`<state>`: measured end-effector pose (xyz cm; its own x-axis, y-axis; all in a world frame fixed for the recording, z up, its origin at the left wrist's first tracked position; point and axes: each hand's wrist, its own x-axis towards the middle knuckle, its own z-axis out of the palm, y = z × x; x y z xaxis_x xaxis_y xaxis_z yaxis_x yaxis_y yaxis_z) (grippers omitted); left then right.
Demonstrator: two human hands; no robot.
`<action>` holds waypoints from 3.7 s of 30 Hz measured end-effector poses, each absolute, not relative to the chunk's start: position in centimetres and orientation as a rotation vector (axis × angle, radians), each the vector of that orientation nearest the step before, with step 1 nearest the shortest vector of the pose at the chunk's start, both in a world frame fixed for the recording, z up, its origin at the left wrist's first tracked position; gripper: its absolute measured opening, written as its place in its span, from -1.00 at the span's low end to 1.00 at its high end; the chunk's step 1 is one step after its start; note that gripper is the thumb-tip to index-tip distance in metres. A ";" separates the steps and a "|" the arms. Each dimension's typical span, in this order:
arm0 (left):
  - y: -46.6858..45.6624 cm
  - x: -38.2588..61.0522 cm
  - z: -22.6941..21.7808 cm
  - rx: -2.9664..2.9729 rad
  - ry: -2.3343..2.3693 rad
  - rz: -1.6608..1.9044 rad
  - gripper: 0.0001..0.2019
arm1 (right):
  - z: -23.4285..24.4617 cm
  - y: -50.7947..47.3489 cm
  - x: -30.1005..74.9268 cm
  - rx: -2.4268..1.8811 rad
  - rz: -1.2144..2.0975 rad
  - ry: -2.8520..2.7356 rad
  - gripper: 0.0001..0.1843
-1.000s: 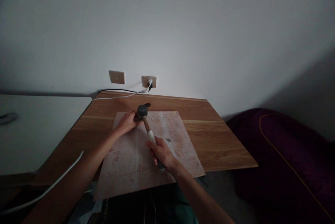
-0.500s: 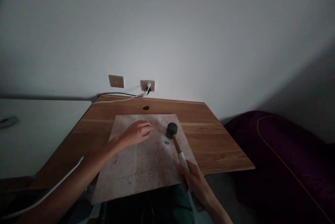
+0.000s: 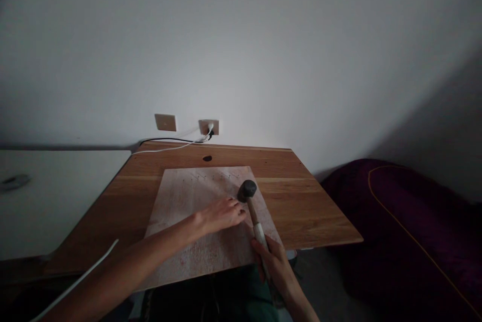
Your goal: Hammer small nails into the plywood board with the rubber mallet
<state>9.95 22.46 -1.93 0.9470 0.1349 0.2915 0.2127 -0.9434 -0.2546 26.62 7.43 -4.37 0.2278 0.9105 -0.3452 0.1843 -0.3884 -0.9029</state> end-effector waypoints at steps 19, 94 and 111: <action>33.4 -4.1 -5.0 -2.811 -1.582 -1.371 -0.88 | -5.8 7.3 27.1 -1.691 1.205 -1.011 -0.34; 33.2 -3.1 -6.1 -2.730 -1.648 -1.238 -0.53 | -1.8 18.2 16.2 -1.572 1.233 -1.512 -0.49; 33.2 -3.2 -6.2 -2.787 -1.631 -1.283 -0.61 | -1.9 18.0 15.9 -1.540 1.214 -1.486 -0.50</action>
